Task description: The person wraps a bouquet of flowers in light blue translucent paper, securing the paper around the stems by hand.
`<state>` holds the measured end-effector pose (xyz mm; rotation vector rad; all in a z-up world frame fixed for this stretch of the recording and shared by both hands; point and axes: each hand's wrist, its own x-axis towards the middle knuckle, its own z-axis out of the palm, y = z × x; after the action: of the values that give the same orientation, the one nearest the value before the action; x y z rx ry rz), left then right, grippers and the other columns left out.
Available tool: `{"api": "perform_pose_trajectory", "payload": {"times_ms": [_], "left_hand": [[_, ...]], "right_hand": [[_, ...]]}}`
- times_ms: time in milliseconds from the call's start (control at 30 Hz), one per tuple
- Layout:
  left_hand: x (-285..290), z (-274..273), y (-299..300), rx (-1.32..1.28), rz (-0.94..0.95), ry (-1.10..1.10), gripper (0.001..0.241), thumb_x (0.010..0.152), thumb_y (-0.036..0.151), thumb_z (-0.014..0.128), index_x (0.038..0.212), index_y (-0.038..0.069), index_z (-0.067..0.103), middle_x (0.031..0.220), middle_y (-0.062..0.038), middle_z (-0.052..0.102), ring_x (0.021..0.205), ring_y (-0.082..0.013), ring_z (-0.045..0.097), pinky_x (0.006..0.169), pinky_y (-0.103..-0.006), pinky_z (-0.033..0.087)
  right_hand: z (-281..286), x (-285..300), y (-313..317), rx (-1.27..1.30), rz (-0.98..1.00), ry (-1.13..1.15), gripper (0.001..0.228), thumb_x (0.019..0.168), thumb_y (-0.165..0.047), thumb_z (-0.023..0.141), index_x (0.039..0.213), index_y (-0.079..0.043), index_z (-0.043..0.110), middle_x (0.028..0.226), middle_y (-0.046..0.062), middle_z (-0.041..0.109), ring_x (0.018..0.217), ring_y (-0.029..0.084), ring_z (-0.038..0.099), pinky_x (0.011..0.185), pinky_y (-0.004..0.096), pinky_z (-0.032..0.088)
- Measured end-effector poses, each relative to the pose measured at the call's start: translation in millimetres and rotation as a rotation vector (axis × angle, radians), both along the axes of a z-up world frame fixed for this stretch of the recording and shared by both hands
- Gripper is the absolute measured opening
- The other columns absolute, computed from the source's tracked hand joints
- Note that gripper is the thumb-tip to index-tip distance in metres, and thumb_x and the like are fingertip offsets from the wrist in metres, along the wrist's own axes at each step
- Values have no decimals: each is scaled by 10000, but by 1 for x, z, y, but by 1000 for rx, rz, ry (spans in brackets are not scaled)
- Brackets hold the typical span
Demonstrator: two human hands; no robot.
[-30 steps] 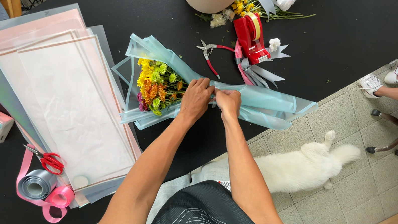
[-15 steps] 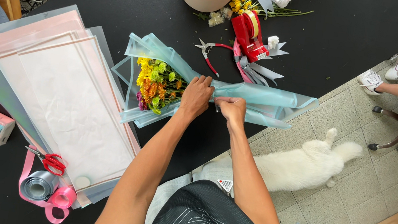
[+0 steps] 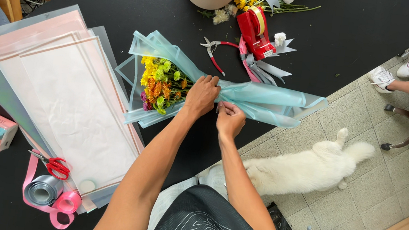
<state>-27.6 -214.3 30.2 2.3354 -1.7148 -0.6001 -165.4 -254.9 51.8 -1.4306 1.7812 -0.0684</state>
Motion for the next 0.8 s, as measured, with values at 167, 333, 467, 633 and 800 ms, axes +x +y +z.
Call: {"api": "perform_pose_trajectory", "payload": {"times_ms": [167, 333, 467, 633, 800], "left_hand": [[1, -1, 2, -5, -24, -11, 100, 1128, 174, 831, 1134, 76, 810, 1210, -82, 616, 1126, -238, 630, 1012, -405, 516], [1, 2, 3, -22, -26, -35, 80, 1132, 137, 829, 1131, 61, 800, 1231, -90, 621, 1149, -239, 639, 1004, -407, 528], [1, 4, 6, -26, -39, -70, 61, 1099, 88, 838, 1122, 91, 781, 1244, -74, 606, 1161, -229, 610, 1016, -409, 509], [0, -3, 6, -59, -55, -146, 107, 1070, 86, 867, 1108, 124, 775, 1233, -58, 605, 1174, -216, 613, 1064, -405, 513], [-8, -10, 8, -226, 2, -246, 195, 950, 92, 958, 1100, 101, 835, 1157, -112, 688, 1261, -305, 687, 1305, -495, 476]], "right_hand": [[-41, 1, 26, -134, -162, -188, 243, 1033, -175, 925, 1073, -62, 714, 922, 96, 880, 800, 146, 713, 768, 398, 563], [-50, -2, 35, -389, -16, -121, 381, 1081, -300, 908, 951, -183, 570, 637, -22, 749, 637, 231, 749, 721, 395, 565], [-51, -14, 31, -578, 234, 15, 391, 1088, -304, 917, 965, -192, 564, 796, 27, 861, 742, 288, 829, 691, 456, 632], [-35, -32, 7, -659, 519, 51, 382, 1028, -204, 964, 907, -184, 602, 741, 2, 853, 682, 247, 836, 607, 428, 662], [12, -15, -45, -1001, 1134, 93, 810, 768, -277, 1146, 1433, -166, 698, 1514, 93, 684, 1486, 320, 632, 1179, 539, 484]]}}
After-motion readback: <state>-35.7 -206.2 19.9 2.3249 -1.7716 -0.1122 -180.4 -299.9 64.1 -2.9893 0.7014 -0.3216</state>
